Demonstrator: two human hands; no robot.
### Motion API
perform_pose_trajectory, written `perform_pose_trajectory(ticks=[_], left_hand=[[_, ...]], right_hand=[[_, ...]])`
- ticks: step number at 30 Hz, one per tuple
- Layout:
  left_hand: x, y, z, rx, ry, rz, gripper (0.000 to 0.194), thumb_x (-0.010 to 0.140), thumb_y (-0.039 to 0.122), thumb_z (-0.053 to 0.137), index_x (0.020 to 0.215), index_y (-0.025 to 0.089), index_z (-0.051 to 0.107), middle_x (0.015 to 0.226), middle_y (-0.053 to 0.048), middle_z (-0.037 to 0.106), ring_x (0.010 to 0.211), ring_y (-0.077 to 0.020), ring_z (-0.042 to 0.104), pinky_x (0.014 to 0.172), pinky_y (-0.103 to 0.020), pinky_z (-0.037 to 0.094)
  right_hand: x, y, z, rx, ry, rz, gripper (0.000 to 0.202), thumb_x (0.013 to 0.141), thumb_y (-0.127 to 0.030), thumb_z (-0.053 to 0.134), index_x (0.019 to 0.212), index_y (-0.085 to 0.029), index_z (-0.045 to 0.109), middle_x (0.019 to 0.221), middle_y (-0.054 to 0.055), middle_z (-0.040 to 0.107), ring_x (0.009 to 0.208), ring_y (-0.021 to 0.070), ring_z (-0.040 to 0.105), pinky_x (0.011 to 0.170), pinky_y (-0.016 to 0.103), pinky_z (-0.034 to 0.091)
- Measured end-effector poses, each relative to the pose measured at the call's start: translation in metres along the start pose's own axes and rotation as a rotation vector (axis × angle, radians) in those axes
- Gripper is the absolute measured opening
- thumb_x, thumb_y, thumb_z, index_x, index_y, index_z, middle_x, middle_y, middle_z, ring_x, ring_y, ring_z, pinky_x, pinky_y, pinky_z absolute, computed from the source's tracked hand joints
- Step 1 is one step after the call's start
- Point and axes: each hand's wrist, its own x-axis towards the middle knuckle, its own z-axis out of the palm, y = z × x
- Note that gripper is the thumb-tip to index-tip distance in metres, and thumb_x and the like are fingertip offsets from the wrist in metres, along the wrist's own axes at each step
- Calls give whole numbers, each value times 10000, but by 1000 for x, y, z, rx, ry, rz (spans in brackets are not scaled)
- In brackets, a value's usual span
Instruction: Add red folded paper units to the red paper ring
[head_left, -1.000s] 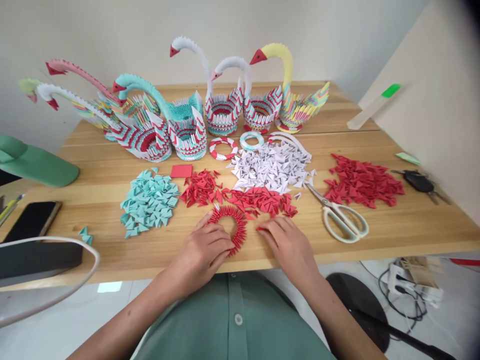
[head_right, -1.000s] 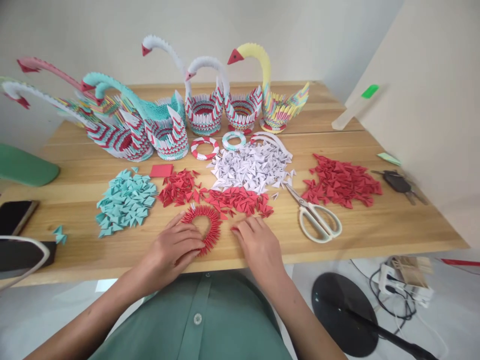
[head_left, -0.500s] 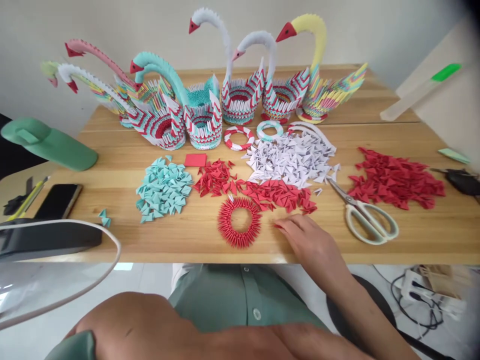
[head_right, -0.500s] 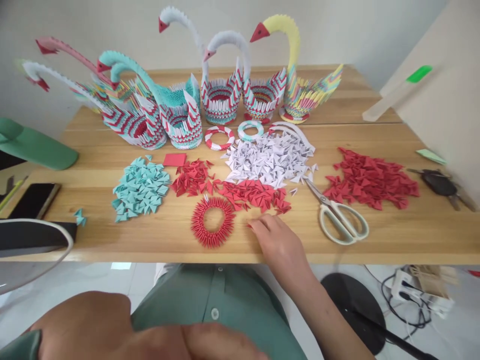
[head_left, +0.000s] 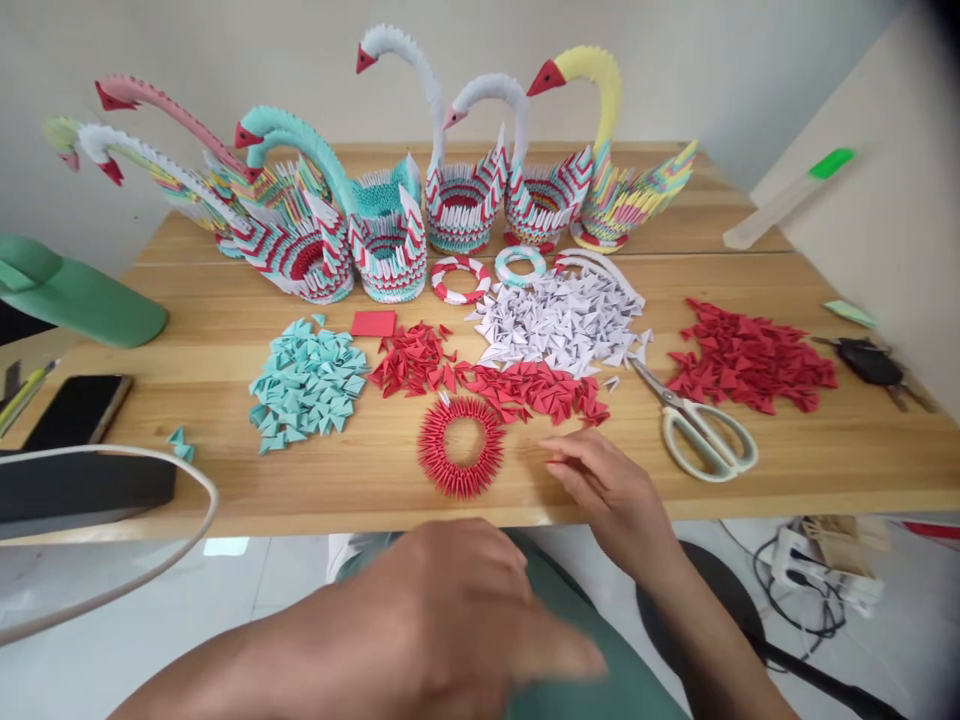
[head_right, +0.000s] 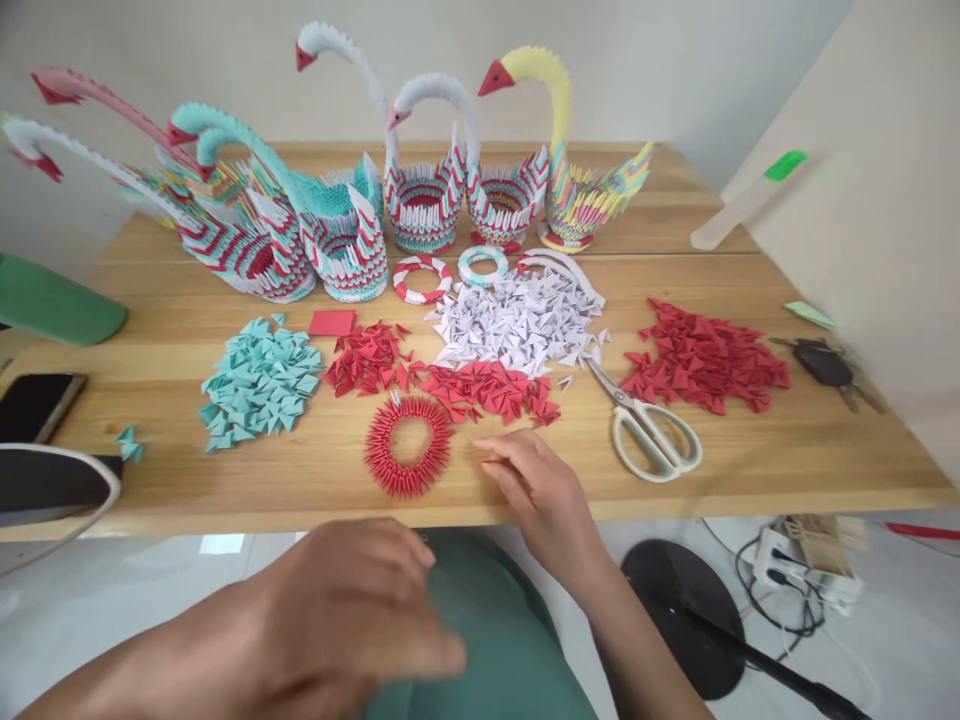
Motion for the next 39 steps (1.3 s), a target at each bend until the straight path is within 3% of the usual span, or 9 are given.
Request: perform_pose_trajectory(ticks=[2, 6, 10, 15, 18, 23, 28, 32, 39], left_hand=[[11, -11, 9, -138, 40, -22, 249, 976, 167, 500, 1167, 201, 657, 812, -13, 735, 742, -145, 670, 734, -240, 536], [26, -38, 35, -56, 266, -261, 167, 962, 285, 587, 1070, 199, 681, 917, -30, 752, 808, -170, 698, 725, -258, 517], [33, -48, 43, -50, 306, -274, 181, 947, 329, 611, 875, 188, 699, 734, 1, 709, 654, -142, 645, 596, -231, 456], [35, -47, 41, -63, 411, -167, 293, 990, 234, 510, 748, 168, 662, 628, 1, 636, 572, -112, 557, 559, -223, 395], [32, -49, 41, -88, 402, -137, 256, 976, 236, 542, 760, 169, 662, 639, -2, 643, 581, -112, 559, 561, -225, 390], [29, -51, 42, -112, 400, -199, 191, 936, 302, 628, 802, 169, 663, 661, 7, 648, 600, -115, 575, 577, -220, 399], [29, -53, 44, -71, 424, -140, 179, 953, 187, 574, 796, 160, 655, 647, 7, 628, 595, -108, 551, 578, -215, 382], [21, -53, 43, 40, 340, -55, 211, 969, 155, 532, 798, 154, 656, 679, -17, 635, 628, -131, 535, 612, -253, 385], [7, -50, 47, 248, 212, 27, 373, 969, 92, 428, 612, 159, 517, 577, -4, 520, 546, -134, 422, 526, -286, 312]], right_hand=[[-2, -8, -4, 225, 14, 84, 204, 961, -268, 536, 1117, -252, 666, 886, 33, 655, 756, 160, 668, 696, 287, 558], [-5, -27, -7, 580, -1, 165, 166, 944, -295, 586, 1074, -258, 684, 873, 13, 620, 679, 128, 672, 650, 264, 573], [-7, -41, -2, 670, 29, 124, 100, 934, -268, 606, 946, -250, 704, 856, 21, 606, 679, 125, 639, 606, 253, 552], [-5, -49, 1, 561, 90, 63, 97, 923, -265, 618, 914, -246, 713, 789, 30, 633, 680, 142, 607, 566, 247, 510], [-5, -50, 1, 483, 116, 43, 96, 919, -241, 616, 903, -243, 710, 783, 30, 648, 682, 146, 617, 575, 249, 513], [-5, -50, 5, 414, 154, 16, 117, 924, -198, 593, 876, -243, 689, 782, 15, 645, 697, 140, 624, 604, 240, 513], [-8, -51, 7, 366, 117, 17, 107, 931, -187, 587, 897, -246, 670, 804, 3, 656, 721, 133, 640, 625, 223, 512], [-15, -52, 3, 178, 51, -55, 83, 931, -179, 597, 929, -239, 655, 785, 1, 686, 694, 138, 653, 631, 236, 509], [-24, -59, 3, -98, -84, -217, 134, 945, -162, 561, 845, -209, 636, 719, 5, 657, 656, 156, 583, 617, 298, 425]])
